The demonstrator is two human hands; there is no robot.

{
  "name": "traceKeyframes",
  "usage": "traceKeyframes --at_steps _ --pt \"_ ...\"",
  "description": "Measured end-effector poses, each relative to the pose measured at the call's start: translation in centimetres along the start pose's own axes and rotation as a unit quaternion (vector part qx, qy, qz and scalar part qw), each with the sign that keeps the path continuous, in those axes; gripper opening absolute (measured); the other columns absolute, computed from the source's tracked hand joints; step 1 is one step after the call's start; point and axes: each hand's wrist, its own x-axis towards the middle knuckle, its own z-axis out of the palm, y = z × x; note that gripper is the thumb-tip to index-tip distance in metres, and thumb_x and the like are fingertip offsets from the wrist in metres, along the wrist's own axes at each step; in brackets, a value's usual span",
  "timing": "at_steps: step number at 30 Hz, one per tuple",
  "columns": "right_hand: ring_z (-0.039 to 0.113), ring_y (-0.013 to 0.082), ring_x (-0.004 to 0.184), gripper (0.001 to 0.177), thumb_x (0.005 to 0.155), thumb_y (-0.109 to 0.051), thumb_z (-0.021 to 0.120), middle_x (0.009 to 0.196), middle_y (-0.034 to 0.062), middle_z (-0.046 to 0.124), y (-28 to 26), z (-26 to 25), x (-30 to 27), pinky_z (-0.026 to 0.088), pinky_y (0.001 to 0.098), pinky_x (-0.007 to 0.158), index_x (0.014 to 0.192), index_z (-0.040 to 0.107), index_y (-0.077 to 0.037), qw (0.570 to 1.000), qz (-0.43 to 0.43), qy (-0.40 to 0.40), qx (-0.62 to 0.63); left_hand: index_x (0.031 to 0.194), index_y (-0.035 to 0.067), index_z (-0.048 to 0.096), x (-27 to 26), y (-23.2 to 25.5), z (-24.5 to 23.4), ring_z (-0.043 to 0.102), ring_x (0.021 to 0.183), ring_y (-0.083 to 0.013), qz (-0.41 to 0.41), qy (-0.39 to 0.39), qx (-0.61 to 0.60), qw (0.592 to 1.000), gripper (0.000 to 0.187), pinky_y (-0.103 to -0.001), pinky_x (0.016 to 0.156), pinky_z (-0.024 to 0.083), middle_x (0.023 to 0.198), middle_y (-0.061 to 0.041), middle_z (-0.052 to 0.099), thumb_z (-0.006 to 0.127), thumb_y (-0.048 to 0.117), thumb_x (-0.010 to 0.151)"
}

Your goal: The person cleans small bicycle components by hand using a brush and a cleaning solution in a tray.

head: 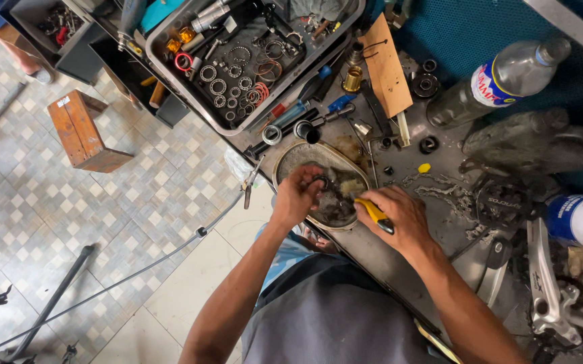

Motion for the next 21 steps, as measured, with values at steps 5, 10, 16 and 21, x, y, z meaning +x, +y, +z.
traceKeyframes --at_steps 5,10,16,21 --pt "0.068 0.0161 0.063 0.021 0.097 -0.029 0.067 0.078 0.0051 0.076 -0.3 1.0 1.5 0.05 0.0338 0.052 0.107 0.074 -0.012 0.97 0.186 -0.032 0.156 0.125 -0.001 0.056 0.2 -1.1 0.7 0.074 0.083 -0.018 -0.003 0.007 -0.128 0.992 0.03 -0.029 0.06 0.064 0.102 -0.012 0.071 0.058 -0.006 0.096" --pt "0.067 0.0111 0.064 0.022 0.1 -0.028 0.066 0.074 0.0046 0.072 -1.3 2.0 1.7 0.051 0.0289 0.053 0.109 0.073 -0.009 0.974 0.12 0.014 0.193 0.134 -0.001 0.06 -0.6 -0.2 0.6 0.079 0.087 -0.0159 0.015 0.01 -0.043 0.999 0.043 -0.027 0.065 0.066 0.101 -0.014 0.078 0.052 -0.009 0.092" --pt "0.068 0.0144 0.059 0.024 0.098 -0.03 0.066 0.069 0.0052 0.072 -1.3 1.2 1.7 0.049 0.032 0.051 0.109 0.074 -0.01 0.971 0.178 -0.008 0.159 0.128 -0.004 0.066 -1.0 0.6 0.5 0.076 0.079 -0.018 -0.006 0.042 -0.014 0.999 0.034 -0.03 0.064 0.063 0.1 -0.012 0.078 0.057 -0.001 0.095" --pt "0.071 0.012 0.065 0.025 0.098 -0.03 0.067 0.075 0.0035 0.074 -1.4 1.0 1.9 0.052 0.0302 0.054 0.11 0.074 -0.01 0.973 0.196 0.03 0.12 0.127 -0.003 0.064 -0.3 -0.1 0.8 0.076 0.086 -0.0142 0.032 0.055 -0.092 0.994 0.031 -0.028 0.07 0.063 0.097 -0.013 0.078 0.059 0.003 0.097"
